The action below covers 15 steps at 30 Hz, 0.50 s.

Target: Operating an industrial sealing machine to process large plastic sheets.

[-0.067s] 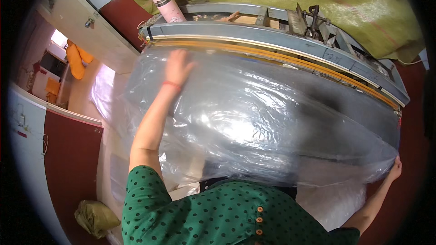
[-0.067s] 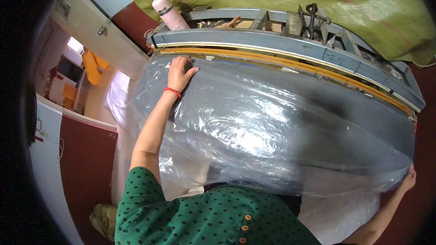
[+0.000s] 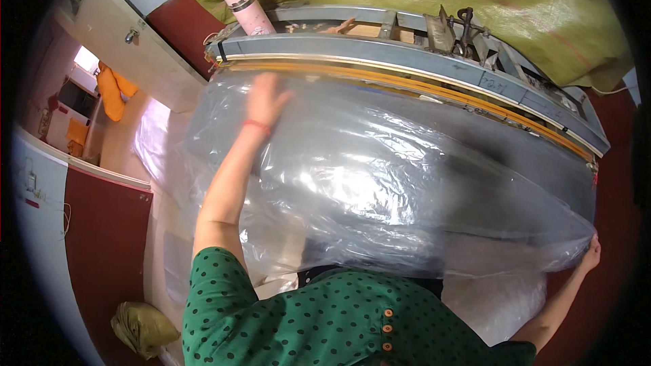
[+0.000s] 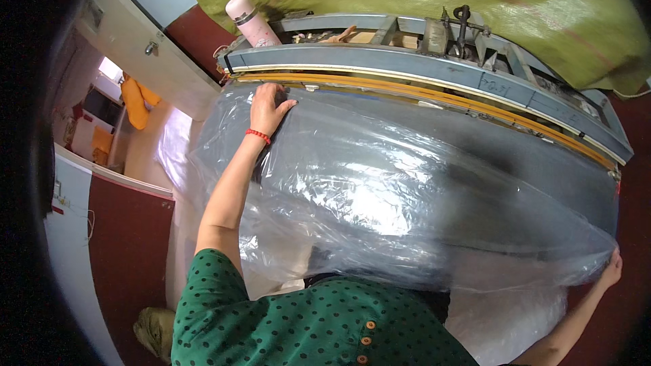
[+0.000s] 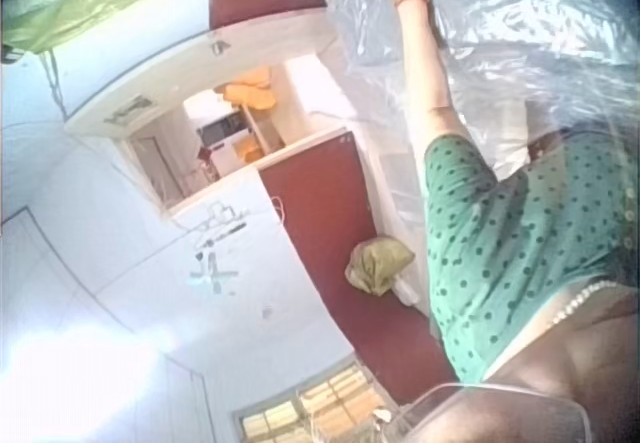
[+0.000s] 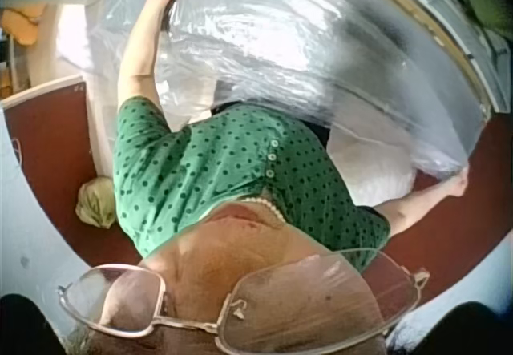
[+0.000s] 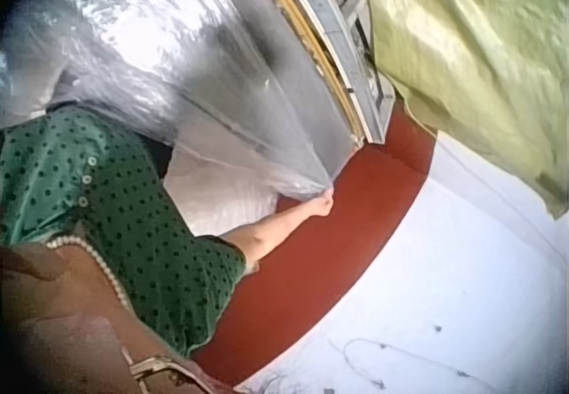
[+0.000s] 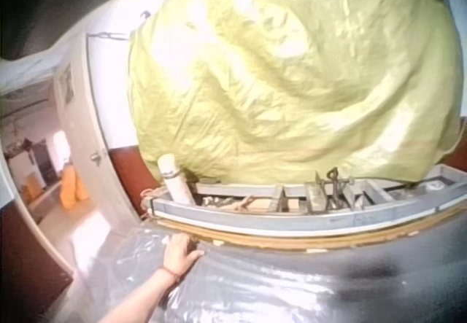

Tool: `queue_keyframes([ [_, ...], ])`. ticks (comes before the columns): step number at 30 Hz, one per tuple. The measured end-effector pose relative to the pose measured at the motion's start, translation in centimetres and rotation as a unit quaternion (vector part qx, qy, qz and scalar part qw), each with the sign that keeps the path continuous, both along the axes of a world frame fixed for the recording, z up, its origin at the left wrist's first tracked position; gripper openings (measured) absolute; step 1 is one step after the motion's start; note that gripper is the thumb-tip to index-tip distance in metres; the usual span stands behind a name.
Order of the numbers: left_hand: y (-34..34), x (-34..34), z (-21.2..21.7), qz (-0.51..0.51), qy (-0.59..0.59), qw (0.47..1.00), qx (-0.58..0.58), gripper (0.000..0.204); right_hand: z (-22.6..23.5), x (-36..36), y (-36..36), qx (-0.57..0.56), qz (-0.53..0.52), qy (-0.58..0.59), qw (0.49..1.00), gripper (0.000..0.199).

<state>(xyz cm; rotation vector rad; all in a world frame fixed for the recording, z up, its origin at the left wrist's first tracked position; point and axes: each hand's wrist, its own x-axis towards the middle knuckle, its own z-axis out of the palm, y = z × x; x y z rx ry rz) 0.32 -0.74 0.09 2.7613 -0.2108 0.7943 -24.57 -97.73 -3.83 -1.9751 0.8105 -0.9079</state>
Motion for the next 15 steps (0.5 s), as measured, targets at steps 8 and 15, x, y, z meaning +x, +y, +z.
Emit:
queue_keyframes([
  [8,-0.9,0.3,-0.3,-0.051,-0.033,0.996,0.063,0.025,1.7,-5.1,1.9,0.067,0.002,-0.044,0.997,0.033],
  [15,-1.4,1.6,1.7,-0.069,0.013,0.965,-0.254,0.019,3.4,-0.4,1.7,0.296,0.073,-0.131,0.943,0.037],
])
